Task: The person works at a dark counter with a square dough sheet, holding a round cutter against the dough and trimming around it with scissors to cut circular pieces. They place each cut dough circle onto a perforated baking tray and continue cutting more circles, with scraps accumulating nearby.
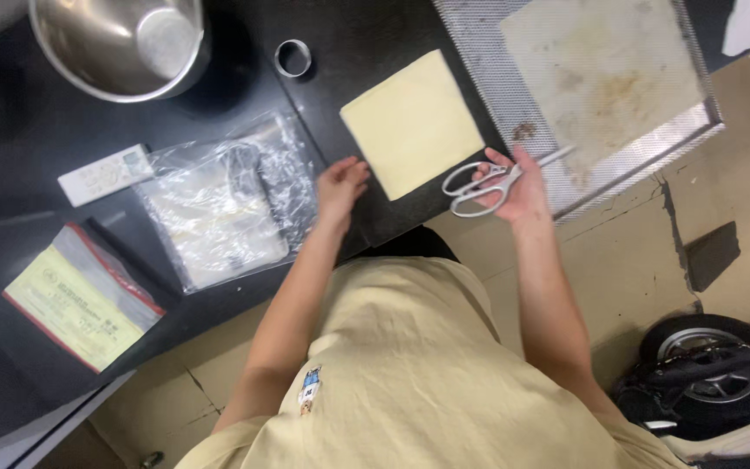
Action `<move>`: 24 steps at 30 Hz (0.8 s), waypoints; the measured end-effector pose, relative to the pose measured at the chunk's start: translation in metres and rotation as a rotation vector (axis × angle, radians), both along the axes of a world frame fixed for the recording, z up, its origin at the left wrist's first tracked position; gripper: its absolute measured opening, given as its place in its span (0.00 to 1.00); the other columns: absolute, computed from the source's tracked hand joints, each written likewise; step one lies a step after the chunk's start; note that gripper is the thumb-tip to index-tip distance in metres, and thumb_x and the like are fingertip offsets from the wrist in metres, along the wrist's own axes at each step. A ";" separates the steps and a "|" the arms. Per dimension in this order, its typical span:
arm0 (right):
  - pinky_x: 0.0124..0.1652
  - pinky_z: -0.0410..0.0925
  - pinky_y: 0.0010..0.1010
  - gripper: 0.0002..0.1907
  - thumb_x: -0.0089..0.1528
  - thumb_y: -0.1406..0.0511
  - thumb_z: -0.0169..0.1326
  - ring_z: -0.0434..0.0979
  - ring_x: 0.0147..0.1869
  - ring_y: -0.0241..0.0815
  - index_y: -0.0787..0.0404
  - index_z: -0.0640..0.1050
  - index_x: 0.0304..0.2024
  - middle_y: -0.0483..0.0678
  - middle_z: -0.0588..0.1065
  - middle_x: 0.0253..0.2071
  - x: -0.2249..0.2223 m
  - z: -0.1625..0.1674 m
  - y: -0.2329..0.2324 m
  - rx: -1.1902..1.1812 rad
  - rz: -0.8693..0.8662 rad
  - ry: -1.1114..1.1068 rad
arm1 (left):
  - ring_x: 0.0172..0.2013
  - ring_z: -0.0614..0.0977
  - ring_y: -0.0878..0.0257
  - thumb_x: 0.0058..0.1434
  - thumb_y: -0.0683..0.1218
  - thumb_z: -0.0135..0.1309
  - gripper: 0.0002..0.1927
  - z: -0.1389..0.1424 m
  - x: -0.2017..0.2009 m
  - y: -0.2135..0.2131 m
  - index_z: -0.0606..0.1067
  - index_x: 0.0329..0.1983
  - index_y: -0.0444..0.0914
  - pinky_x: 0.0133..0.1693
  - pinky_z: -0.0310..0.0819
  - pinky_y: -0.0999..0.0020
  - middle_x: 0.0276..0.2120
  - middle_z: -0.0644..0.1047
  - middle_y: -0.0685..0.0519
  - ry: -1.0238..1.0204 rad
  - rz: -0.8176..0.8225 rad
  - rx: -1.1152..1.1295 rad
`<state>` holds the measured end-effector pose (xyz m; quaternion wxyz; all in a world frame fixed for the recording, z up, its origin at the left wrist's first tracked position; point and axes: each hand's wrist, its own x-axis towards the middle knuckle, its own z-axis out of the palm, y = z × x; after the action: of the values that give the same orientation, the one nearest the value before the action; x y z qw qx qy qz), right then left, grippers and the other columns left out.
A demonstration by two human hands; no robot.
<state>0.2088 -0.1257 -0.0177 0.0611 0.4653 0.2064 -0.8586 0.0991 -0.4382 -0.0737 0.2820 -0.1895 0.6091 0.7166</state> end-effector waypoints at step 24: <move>0.29 0.67 0.22 0.14 0.66 0.58 0.56 0.73 0.32 0.30 0.62 0.73 0.44 0.42 0.74 0.30 0.097 -0.009 0.039 0.700 1.078 0.295 | 0.36 0.84 0.66 0.61 0.44 0.62 0.13 0.010 0.015 0.089 0.78 0.46 0.34 0.37 0.80 0.70 0.41 0.83 0.49 -0.142 -0.031 0.032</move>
<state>0.3058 -0.0865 -0.0269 0.2987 0.1666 0.6836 -0.6448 0.1145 -0.3490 -0.0632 0.3387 -0.2258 0.5790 0.7064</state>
